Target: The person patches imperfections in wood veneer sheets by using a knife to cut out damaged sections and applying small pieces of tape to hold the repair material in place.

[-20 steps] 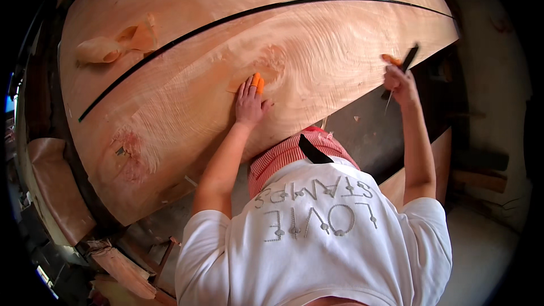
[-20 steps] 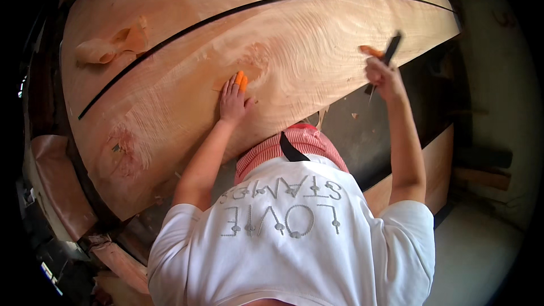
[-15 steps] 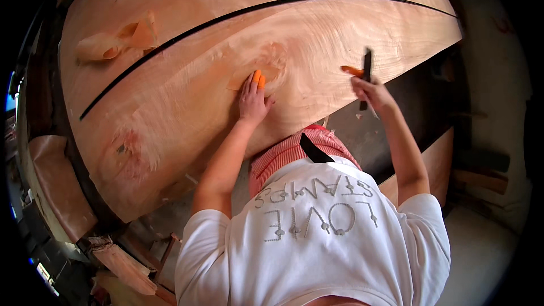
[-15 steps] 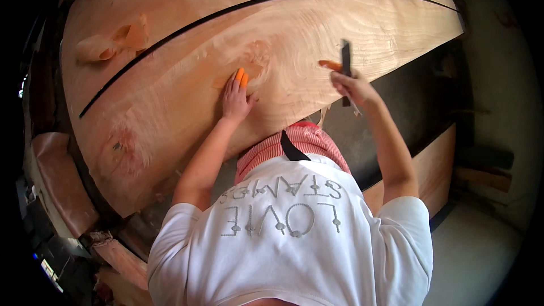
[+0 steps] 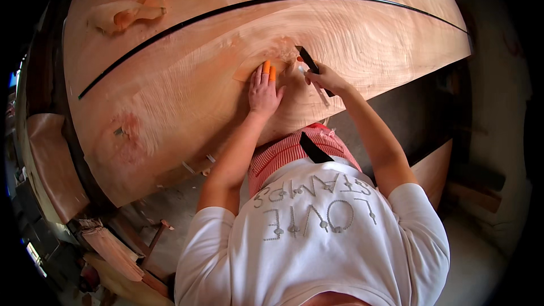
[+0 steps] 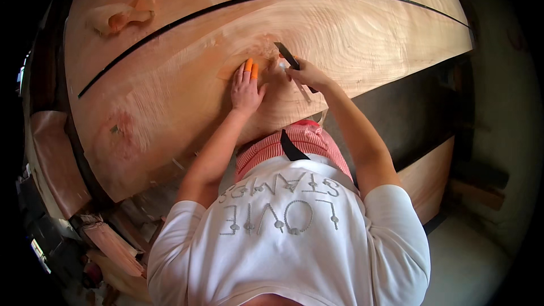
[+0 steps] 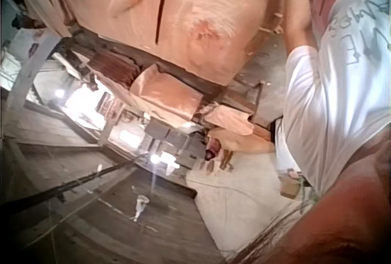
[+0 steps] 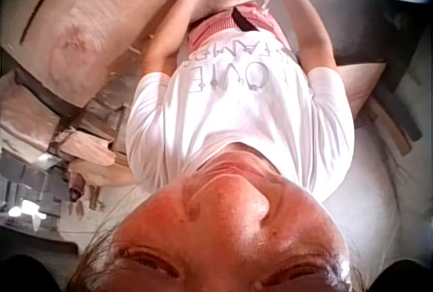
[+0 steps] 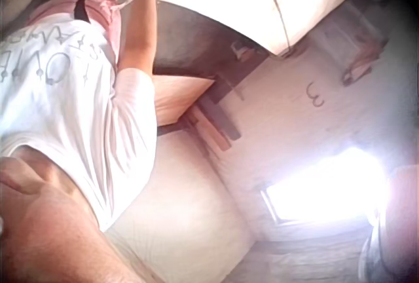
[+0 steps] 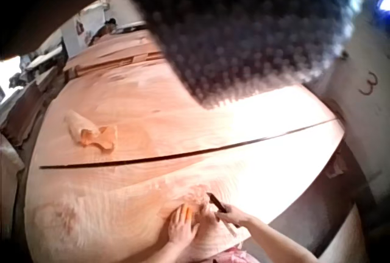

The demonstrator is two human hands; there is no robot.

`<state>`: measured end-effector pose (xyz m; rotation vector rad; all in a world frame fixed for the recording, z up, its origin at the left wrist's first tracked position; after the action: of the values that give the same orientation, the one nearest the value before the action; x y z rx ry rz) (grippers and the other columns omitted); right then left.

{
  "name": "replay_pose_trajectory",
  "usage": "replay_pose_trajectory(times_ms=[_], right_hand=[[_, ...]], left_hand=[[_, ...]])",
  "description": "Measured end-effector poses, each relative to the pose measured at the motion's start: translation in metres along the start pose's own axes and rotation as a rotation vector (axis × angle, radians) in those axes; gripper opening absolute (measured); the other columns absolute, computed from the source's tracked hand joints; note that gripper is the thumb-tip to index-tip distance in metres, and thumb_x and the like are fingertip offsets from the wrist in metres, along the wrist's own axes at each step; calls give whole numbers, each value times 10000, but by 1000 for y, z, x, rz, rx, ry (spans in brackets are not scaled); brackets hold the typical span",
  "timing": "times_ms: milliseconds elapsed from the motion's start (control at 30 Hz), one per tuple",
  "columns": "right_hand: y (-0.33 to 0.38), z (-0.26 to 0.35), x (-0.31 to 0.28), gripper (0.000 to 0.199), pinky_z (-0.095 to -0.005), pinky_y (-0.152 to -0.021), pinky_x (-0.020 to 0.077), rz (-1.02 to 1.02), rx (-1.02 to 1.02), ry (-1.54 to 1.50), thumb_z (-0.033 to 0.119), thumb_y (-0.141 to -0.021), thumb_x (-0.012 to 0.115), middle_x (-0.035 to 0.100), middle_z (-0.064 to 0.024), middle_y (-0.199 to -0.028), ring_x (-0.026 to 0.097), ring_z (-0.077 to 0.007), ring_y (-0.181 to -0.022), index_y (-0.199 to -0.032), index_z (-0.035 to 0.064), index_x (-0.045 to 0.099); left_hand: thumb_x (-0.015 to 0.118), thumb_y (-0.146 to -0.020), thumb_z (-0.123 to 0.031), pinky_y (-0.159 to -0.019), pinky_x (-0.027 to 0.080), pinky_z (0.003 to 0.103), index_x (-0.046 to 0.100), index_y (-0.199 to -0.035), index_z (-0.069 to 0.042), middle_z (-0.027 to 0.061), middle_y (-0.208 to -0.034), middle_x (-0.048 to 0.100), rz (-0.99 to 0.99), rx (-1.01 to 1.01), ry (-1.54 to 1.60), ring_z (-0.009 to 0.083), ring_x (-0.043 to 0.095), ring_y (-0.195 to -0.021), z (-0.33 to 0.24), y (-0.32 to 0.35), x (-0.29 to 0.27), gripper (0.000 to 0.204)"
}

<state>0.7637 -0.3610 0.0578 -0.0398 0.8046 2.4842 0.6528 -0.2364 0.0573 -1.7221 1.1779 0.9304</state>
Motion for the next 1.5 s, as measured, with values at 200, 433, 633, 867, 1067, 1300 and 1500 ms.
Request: replay_pose_trajectory(times_ms=[200,433,633,867,1067,1300,1500], right_hand=[[-44,-15,8,349,-278,-538,439,-240,-101,59,283,-871,590,574,-37,-658,558,-120,-587,-1102,34,509],[-62,-37,13,402,-321,-528,446,-306,28,153,308,-863,597,598,-70,-665,584,-181,-580,-1147,61,456],[-61,-26,10,312,-360,-577,467,-337,-45,263,164,-832,569,608,-136,-704,608,-247,-638,-1105,49,471],[-53,-21,-7,297,-345,-645,486,-451,102,493,179,-746,623,626,-150,-768,627,-250,-713,-996,37,550],[-14,-39,-9,203,-318,-619,468,-278,146,410,222,-736,643,633,-97,-694,613,-221,-670,-817,37,619],[-11,-30,-32,164,-318,-625,466,-182,52,619,215,-786,602,658,-47,-714,621,-200,-669,-840,62,629],[-29,1,-40,170,-330,-627,457,70,6,718,238,-797,618,648,-45,-697,614,-194,-670,-841,74,637]], left_hand=[[651,-759,-293,-1045,283,423,455,-1227,32,172,-1323,380,-22,-61,55,326,342,-1248,-5,-2,-1,603],[636,-773,-293,-1025,303,427,462,-1224,29,179,-1294,416,-77,-33,100,334,382,-1213,1,0,0,580],[606,-789,-333,-962,347,418,458,-1248,-12,131,-1213,495,76,190,98,287,415,-1177,-18,-15,8,580],[622,-774,-355,-941,354,397,464,-1262,-67,96,-1157,517,95,200,59,251,430,-1146,-26,-20,13,588],[654,-748,-358,-934,352,402,493,-1250,-112,81,-1226,478,176,167,-39,242,400,-1170,-24,-15,20,581],[670,-726,-349,-927,350,402,501,-1245,-117,76,-1245,462,224,164,-98,238,388,-1180,-28,-18,24,593],[682,-701,-353,-916,350,398,519,-1223,-105,75,-1231,470,162,164,-69,235,390,-1179,-25,-17,21,601]])
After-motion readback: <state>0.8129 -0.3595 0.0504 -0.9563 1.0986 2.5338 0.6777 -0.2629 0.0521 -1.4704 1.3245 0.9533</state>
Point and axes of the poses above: each hand's wrist, its own y-axis away from the middle knuckle, its own x-axis out of the palm, z = x × y, the point moved 8 cm from there along -y, towards the middle knuckle
